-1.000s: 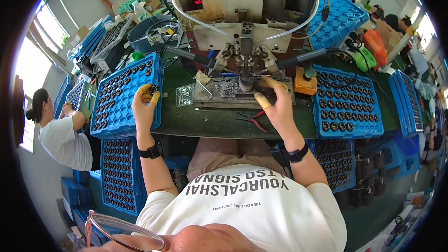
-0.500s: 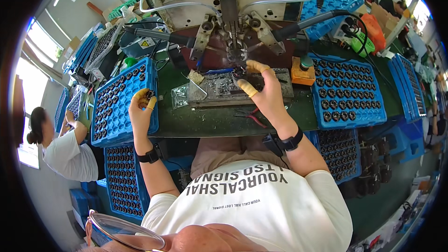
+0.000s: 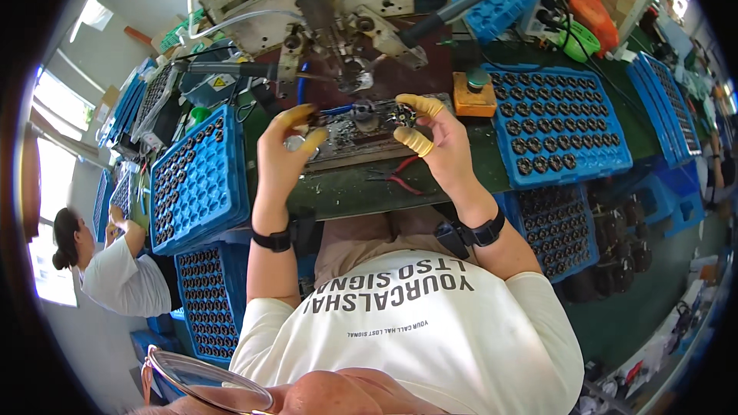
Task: Operate a specialized assembly machine by picking electronic components from a tray, placing them in the machine for processing, and returning them to a storage tray.
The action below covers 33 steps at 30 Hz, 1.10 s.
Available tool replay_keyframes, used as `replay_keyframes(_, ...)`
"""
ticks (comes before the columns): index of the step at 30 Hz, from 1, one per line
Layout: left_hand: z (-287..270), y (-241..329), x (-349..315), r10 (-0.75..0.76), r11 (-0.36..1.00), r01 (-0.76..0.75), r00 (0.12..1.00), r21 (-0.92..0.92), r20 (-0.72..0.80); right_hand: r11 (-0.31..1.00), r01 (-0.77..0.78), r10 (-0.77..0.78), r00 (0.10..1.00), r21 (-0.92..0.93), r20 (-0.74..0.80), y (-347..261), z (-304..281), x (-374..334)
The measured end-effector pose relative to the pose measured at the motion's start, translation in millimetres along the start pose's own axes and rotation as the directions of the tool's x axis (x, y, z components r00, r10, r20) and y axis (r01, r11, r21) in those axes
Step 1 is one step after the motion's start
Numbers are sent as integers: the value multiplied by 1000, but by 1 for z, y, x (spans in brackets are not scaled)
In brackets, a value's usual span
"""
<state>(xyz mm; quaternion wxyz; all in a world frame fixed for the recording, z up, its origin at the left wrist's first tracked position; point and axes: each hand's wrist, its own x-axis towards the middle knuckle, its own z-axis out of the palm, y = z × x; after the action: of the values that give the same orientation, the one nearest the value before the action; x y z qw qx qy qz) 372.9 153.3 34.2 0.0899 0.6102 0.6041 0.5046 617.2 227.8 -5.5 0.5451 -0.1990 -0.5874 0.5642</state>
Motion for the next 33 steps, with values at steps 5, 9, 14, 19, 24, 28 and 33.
replay_keyframes(5, 47, 14, 23, 53, 999, -52, 995, -12, 85, 986, -87, 86, 996, 143, 11, -27, -6, -17)
replay_keyframes(9, 50, 8, 27, -71, 989, 100, 969, -112, 236, 994, -65, 65, 998, 85, -7, -25, -19, -22)
replay_keyframes(14, 47, 7, 32, -131, 964, 184, 957, -192, 260, 995, -77, 76, 997, 60, 14, -26, -20, -18)
replay_keyframes(19, 48, 6, 29, -127, 956, 170, 975, -239, 184, 995, -42, 45, 998, 88, -34, -20, -25, -17)
replay_keyframes(24, 38, 21, 34, -4, 999, 13, 976, -40, 217, 999, -52, 52, 998, -2, -23, -20, -31, -20)
replay_keyframes(28, 34, 20, 39, -21, 1000, 16, 957, 21, 291, 996, -10, 6, 999, -89, -47, -20, -31, -22)
replay_keyframes(33, 31, 22, 38, -16, 999, -1, 949, 52, 316, 988, -24, 16, 999, -152, -51, -20, -32, -22)
